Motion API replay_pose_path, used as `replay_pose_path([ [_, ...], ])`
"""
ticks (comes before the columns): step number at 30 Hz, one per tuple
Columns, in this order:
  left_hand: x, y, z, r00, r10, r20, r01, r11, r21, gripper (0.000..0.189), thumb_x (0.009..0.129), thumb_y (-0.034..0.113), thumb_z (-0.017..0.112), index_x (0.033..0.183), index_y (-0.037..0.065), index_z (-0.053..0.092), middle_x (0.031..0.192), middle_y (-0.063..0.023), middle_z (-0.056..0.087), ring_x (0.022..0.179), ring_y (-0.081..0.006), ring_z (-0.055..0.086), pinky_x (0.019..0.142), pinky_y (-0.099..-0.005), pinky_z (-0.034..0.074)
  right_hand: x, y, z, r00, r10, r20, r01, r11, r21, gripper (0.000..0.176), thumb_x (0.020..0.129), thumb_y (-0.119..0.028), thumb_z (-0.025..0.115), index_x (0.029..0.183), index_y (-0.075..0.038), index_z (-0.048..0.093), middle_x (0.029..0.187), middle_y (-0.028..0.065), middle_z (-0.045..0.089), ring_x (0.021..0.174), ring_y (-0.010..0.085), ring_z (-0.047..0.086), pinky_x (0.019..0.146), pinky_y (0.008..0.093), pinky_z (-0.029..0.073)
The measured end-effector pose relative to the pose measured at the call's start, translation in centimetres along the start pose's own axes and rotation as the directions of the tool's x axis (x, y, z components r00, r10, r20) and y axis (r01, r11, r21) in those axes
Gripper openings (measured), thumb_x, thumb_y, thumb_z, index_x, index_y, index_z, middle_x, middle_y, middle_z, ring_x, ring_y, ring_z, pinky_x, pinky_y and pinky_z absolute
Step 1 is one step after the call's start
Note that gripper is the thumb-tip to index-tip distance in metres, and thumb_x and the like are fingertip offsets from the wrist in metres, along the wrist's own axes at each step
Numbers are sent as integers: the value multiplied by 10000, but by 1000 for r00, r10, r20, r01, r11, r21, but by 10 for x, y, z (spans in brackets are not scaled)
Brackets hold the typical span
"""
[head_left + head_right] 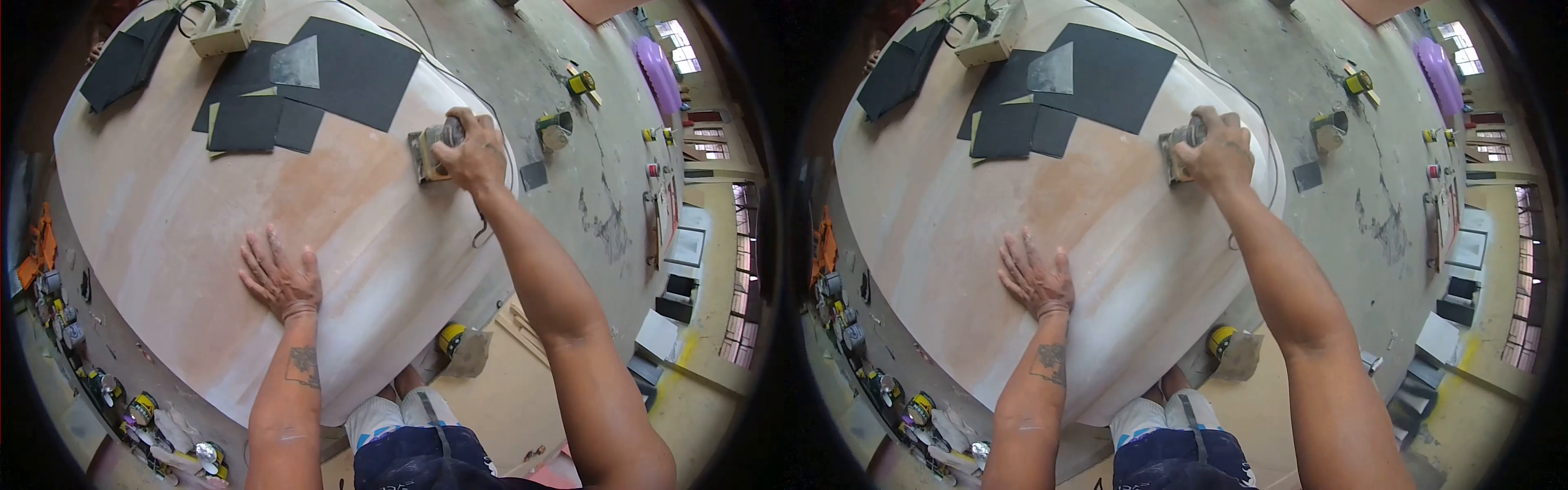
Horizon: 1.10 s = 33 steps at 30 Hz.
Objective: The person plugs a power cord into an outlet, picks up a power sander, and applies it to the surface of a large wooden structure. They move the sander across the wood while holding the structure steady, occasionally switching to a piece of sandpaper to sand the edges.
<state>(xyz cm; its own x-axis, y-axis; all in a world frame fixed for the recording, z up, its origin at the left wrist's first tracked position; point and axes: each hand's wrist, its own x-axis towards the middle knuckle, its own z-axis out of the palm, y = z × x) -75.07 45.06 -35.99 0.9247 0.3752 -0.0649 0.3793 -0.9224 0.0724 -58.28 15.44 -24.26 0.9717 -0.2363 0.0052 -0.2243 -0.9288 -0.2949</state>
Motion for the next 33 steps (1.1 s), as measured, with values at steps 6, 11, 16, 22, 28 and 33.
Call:
replay_pose_path([
  [6,1,1,-1,1000,-17,25,17,1000,18,840,992,615,523,1707,280,235,1787,-84,124,1646,-305,80,1305,-562,17,-77,9,-3,996,-72,58,71,997,33,539,773,-362,767,1289,-233,678,1253,131,606,1154,384,608,966,512,557],
  [11,2,0,4,1000,-9,-10,9,1000,10,821,1002,622,504,1706,297,233,1787,-75,126,1647,-300,79,1305,-564,23,-13,9,-1,999,-30,10,30,999,-27,545,788,-374,755,1311,-249,665,1273,129,598,1216,369,587,990,502,553],
  [16,-2,-2,7,999,-2,-33,2,1000,3,813,1008,629,490,1705,299,234,1787,-71,124,1647,-299,78,1305,-565,24,-42,15,-9,994,-43,105,49,997,-53,540,789,-385,739,1307,-250,663,1269,135,594,1221,370,584,998,503,550],
  [22,-2,-1,7,999,-2,-32,3,1000,8,812,1008,632,489,1703,294,239,1784,-72,131,1646,-296,80,1305,-569,20,-7,37,-7,1000,-6,-5,6,996,-87,565,773,-389,752,1314,-252,664,1245,142,618,1216,380,594,1013,489,541],
  [28,-1,-1,7,1000,-9,-30,10,1000,22,808,1013,633,477,1704,294,231,1783,-71,130,1646,-293,76,1306,-565,14,-48,34,-15,988,-94,120,95,996,2,551,738,-359,763,1267,-224,686,1253,154,611,1194,393,587,1002,500,541],
  [33,-1,0,4,1000,-21,-9,21,999,25,796,1022,629,465,1706,299,224,1783,-64,130,1647,-282,76,1308,-561,16,-107,48,-22,932,-311,186,314,949,15,561,729,-315,771,1273,-210,683,1238,148,603,1156,398,590,989,493,545],
])
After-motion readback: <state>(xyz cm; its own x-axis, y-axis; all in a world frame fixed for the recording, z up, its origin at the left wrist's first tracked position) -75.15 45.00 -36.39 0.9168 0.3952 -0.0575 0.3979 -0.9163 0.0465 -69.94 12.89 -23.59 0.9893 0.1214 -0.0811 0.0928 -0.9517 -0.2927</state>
